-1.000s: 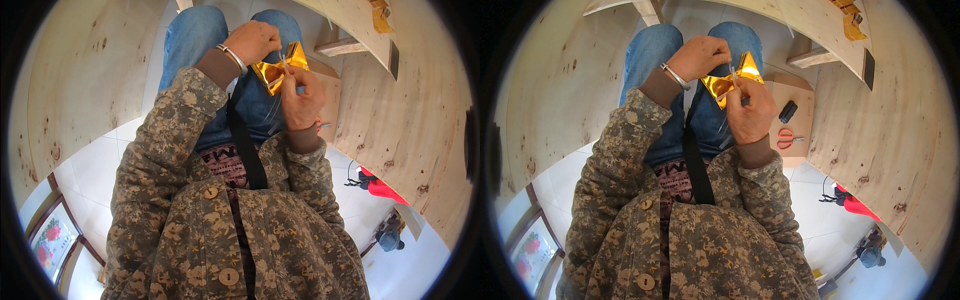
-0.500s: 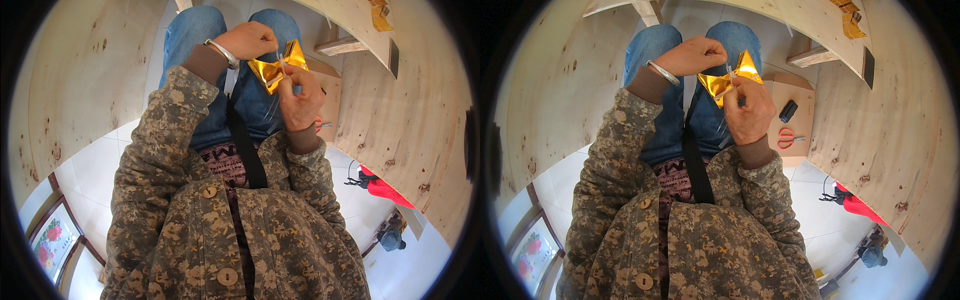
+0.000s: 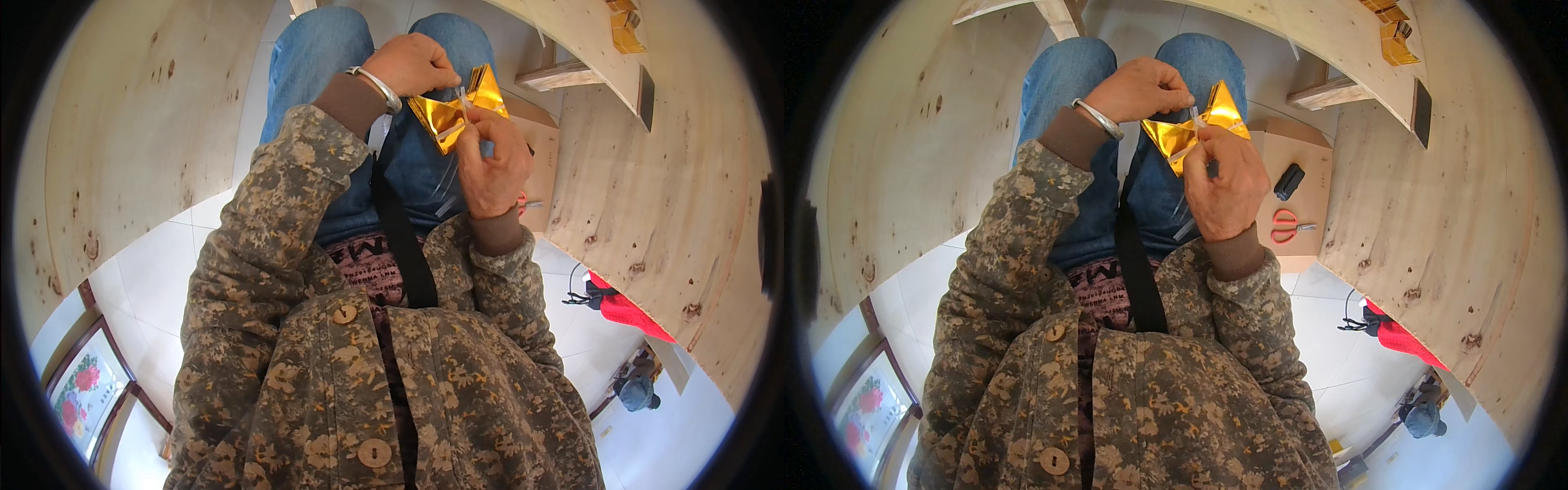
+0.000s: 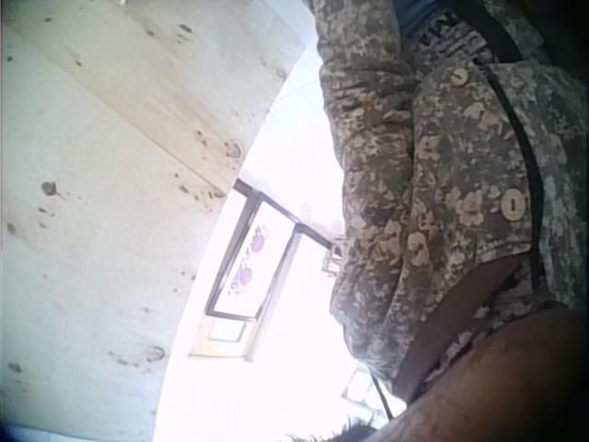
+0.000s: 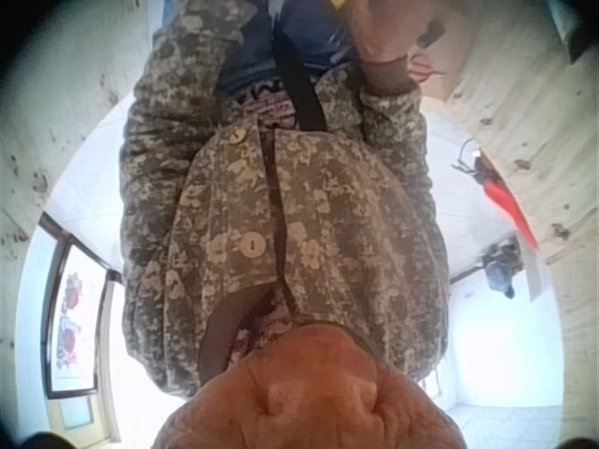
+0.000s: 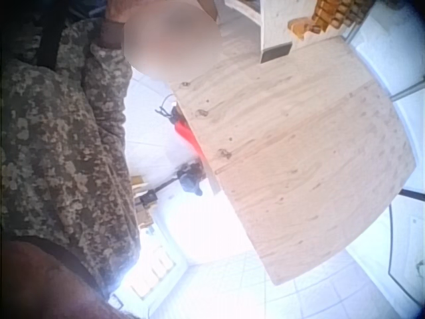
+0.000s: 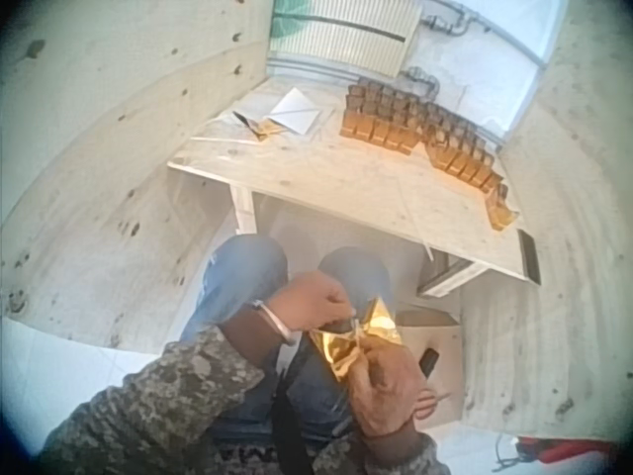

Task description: The person sits on the floor and wraps a stack of gold paper with a white ribbon, tying a knot and trimming the excess with scissors. The finished bundle is placed on a nearby wooden table.

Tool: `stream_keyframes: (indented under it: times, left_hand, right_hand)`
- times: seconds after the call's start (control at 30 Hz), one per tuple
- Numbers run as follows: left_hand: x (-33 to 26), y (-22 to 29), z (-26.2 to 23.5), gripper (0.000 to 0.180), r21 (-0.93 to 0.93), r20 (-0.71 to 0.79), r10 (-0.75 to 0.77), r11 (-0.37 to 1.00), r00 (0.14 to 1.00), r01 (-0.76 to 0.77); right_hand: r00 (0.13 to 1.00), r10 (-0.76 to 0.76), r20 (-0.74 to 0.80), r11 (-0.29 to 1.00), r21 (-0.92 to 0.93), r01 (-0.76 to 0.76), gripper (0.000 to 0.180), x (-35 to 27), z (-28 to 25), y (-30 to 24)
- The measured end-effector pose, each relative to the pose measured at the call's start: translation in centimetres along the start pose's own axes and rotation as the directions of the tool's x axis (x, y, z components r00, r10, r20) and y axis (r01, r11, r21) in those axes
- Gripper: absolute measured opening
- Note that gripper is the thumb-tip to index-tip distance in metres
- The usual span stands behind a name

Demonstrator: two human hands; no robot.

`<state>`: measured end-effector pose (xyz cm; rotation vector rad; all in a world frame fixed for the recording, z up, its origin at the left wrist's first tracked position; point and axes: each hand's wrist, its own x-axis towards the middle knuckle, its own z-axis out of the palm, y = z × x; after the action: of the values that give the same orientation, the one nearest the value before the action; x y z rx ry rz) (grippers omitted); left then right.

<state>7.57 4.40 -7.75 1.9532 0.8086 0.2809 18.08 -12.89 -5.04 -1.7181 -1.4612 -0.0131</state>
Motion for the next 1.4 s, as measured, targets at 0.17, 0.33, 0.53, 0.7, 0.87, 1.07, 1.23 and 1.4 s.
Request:
stream_keyframes:
  times: [0.17, 0.33, 0.53, 0.7, 0.87, 1.07, 1.23, 1.4]
  left_hand:
    - [0.3, -0.3, 0.7, 0.028, 0.152, -0.081, 0.102, 0.984, 0.991, -0.089]
    - [0.2, -0.3, 0.8, 0.024, 0.221, -0.117, 0.13, 0.97, 0.985, -0.101]
    - [-0.2, 0.4, 1.0, 0.025, 0.271, -0.152, 0.14, 0.958, 0.978, -0.095]
    - [-0.6, 0.6, 1.9, 0.024, 0.332, -0.218, 0.173, 0.939, 0.961, -0.094]
    - [-0.5, 0.7, 2.3, 0.023, 0.344, -0.229, 0.143, 0.937, 0.963, -0.057]
    - [-1.1, 0.7, 2.2, 0.023, 0.321, -0.271, 0.228, 0.937, 0.935, -0.136]
    - [-0.7, 0.9, 1.5, 0.022, 0.329, -0.252, 0.435, 0.878, 0.864, -0.347]
    - [-0.6, 0.8, 0.0, 0.019, 0.089, -0.09, 0.281, 0.958, 0.955, -0.274]
  right_hand:
    - [0.998, -0.053, 0.024, 0.998, -0.014, 0.053, 0.007, -0.1, -0.3, -0.1]
    - [0.995, -0.085, 0.046, 0.994, -0.059, 0.088, 0.01, -0.2, -0.8, -0.8]
    - [0.989, -0.041, 0.145, 0.992, -0.11, 0.057, 0.007, 0.6, -1.6, -1.3]
    - [0.982, -0.061, 0.18, 0.998, -0.008, 0.064, 0.007, 0.7, -1.6, -0.9]
    - [0.981, -0.022, 0.193, 0.978, 0.207, -0.019, 0.012, -0.1, -1.6, 0.2]
    - [0.958, 0.037, 0.285, 0.942, 0.31, -0.129, 0.009, -0.2, -2.4, 1.4]
    - [0.968, 0.048, 0.247, 0.961, 0.253, -0.112, 0.007, -0.3, -2.1, 1.1]
    - [0.965, 0.053, 0.258, 0.962, 0.247, -0.119, 0.007, -0.2, -2.2, 1.0]
